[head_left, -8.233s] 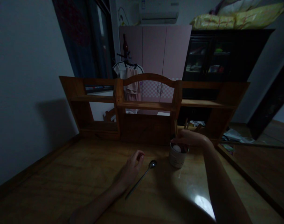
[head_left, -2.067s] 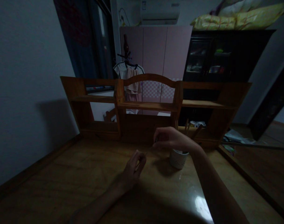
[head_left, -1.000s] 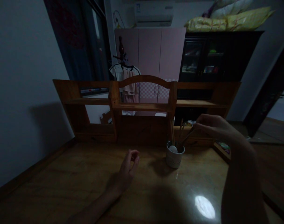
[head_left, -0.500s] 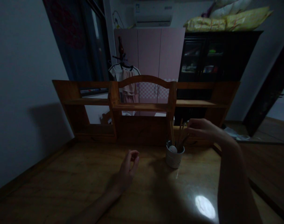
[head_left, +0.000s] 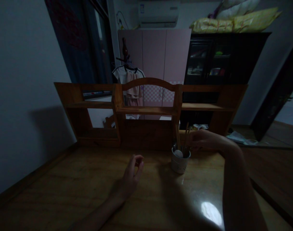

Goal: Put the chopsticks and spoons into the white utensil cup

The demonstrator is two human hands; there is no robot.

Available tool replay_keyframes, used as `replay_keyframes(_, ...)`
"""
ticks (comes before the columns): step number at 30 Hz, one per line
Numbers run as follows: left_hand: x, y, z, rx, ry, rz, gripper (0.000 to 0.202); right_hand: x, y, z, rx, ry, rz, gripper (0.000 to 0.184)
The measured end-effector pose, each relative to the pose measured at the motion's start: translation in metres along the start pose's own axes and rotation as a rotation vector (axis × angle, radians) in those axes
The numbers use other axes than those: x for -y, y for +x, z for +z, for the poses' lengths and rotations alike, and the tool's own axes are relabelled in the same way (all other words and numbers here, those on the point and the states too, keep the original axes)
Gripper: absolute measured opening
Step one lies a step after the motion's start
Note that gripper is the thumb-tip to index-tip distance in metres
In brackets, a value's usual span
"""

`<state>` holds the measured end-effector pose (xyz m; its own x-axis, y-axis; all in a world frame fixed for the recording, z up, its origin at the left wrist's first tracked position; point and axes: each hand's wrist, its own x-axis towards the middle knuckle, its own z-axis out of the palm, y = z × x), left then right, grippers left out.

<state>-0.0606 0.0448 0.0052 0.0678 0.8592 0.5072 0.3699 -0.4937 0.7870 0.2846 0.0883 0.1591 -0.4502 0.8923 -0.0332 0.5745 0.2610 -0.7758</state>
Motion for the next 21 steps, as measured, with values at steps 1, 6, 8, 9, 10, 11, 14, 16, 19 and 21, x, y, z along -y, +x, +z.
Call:
replay_keyframes(1,0.000,0.000,0.000,0.003,0.004,-0.003,0.017,0.000,0.000,0.000,0.021,0.002,0.004,0.031)
replay_keyframes(6,0.002,0.001,0.001,-0.007,0.004,0.016,0.017,0.000,0.001,0.001,0.146,-0.047,0.005,0.029)
replay_keyframes(8,0.003,0.000,0.001,-0.009,0.003,0.022,0.017,0.000,0.001,0.001,0.162,-0.021,0.027,0.028)
replay_keyframes(9,0.004,0.000,0.001,-0.010,0.004,0.022,0.017,-0.001,0.001,0.001,0.168,-0.010,0.045,0.028)
replay_keyframes(10,0.004,0.000,0.001,-0.008,0.007,0.019,0.017,-0.001,0.000,0.001,0.176,-0.006,0.068,0.029)
replay_keyframes(11,0.004,0.000,0.001,-0.006,0.008,0.017,0.017,-0.002,0.000,0.001,0.186,-0.013,0.094,0.030)
replay_keyframes(14,0.004,0.000,0.001,-0.001,0.005,0.013,0.017,-0.006,-0.001,-0.001,0.207,-0.053,0.157,0.036)
replay_keyframes(16,0.004,0.000,0.001,-0.008,0.005,0.011,0.017,-0.008,-0.002,-0.002,0.208,-0.084,0.176,0.039)
replay_keyframes(19,0.005,0.000,0.001,-0.012,0.008,0.011,0.017,-0.010,-0.003,-0.004,0.210,-0.162,0.134,0.041)
replay_keyframes(21,0.006,0.001,0.001,-0.006,0.010,0.015,0.016,-0.010,-0.003,-0.005,0.217,-0.204,0.096,0.040)
